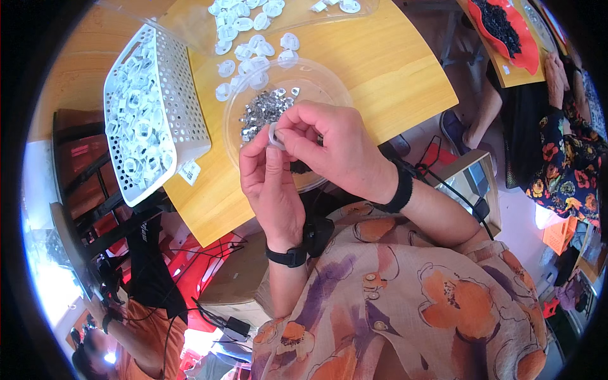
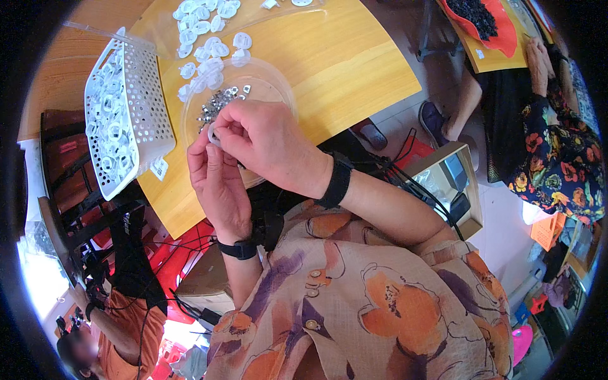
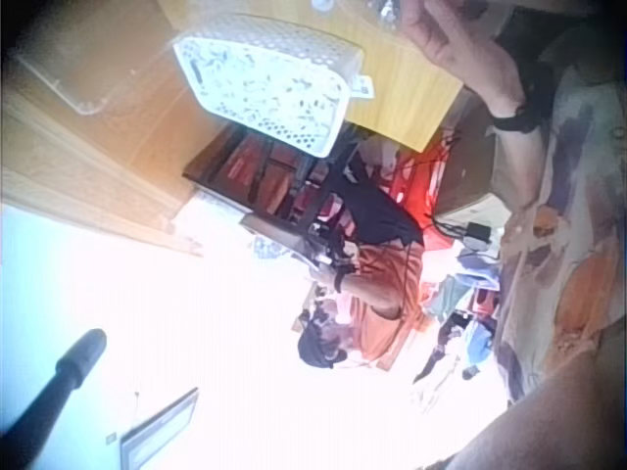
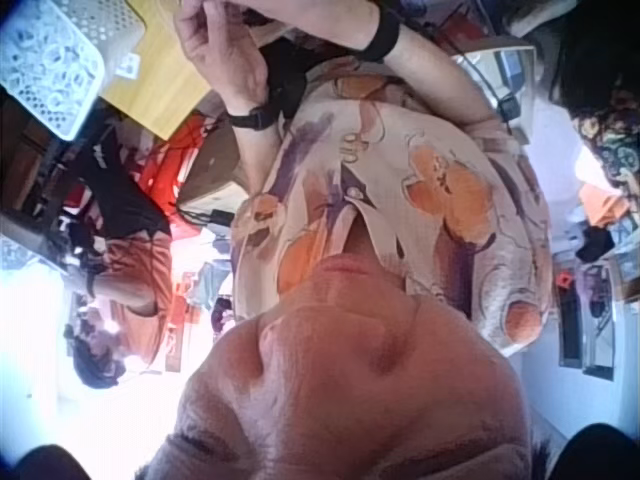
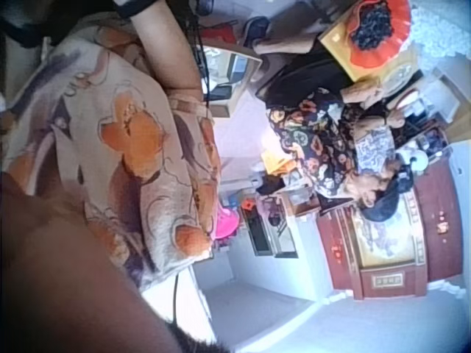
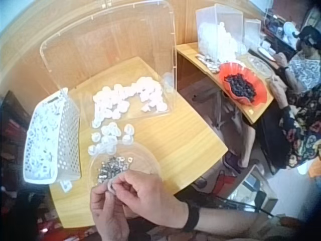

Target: Assembling small plastic parts by inserting a black component into a white plastic housing.

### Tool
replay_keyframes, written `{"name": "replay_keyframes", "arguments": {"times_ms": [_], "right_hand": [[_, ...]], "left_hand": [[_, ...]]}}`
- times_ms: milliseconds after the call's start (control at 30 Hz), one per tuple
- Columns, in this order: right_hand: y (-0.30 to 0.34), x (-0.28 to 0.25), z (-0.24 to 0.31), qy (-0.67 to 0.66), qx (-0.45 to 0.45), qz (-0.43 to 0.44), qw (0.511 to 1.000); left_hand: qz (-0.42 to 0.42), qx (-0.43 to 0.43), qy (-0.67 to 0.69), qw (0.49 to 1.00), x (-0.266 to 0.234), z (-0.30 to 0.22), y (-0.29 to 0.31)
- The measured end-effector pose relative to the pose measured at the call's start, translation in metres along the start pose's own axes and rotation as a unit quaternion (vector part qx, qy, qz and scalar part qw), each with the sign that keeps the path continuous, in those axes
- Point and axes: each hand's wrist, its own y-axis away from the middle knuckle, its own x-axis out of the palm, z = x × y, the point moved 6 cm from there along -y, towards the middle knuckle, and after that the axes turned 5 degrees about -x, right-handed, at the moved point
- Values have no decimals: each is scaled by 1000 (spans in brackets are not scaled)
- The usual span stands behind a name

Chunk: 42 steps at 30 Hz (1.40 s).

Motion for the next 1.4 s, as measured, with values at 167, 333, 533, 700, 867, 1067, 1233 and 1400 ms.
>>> {"name": "replay_keyframes", "arguments": {"times_ms": [167,333,533,700,867,1067,1233,1400], "right_hand": [[7,3,-1,-24,7,-31,999],[5,5,-8,-69,30,-42,996],[-6,0,-8,-46,24,-26,998],[-8,5,-10,-45,17,-22,999],[3,5,-11,-111,114,-14,987],[3,9,-4,-119,136,19,983],[2,1,4,-123,162,74,976],[-5,-51,-4,-73,132,-27,988]], "left_hand": [[-23,26,-52,998,4,-4,8],[-31,46,-92,994,5,-6,2],[-46,38,-78,995,3,-3,-11],[-80,62,-76,992,5,-4,-7],[-27,55,-63,996,10,-5,-7],[-12,11,-50,999,5,-9,-5],[-8,-22,-29,999,0,-25,1],[-71,95,-45,992,-31,-93,-8]]}}
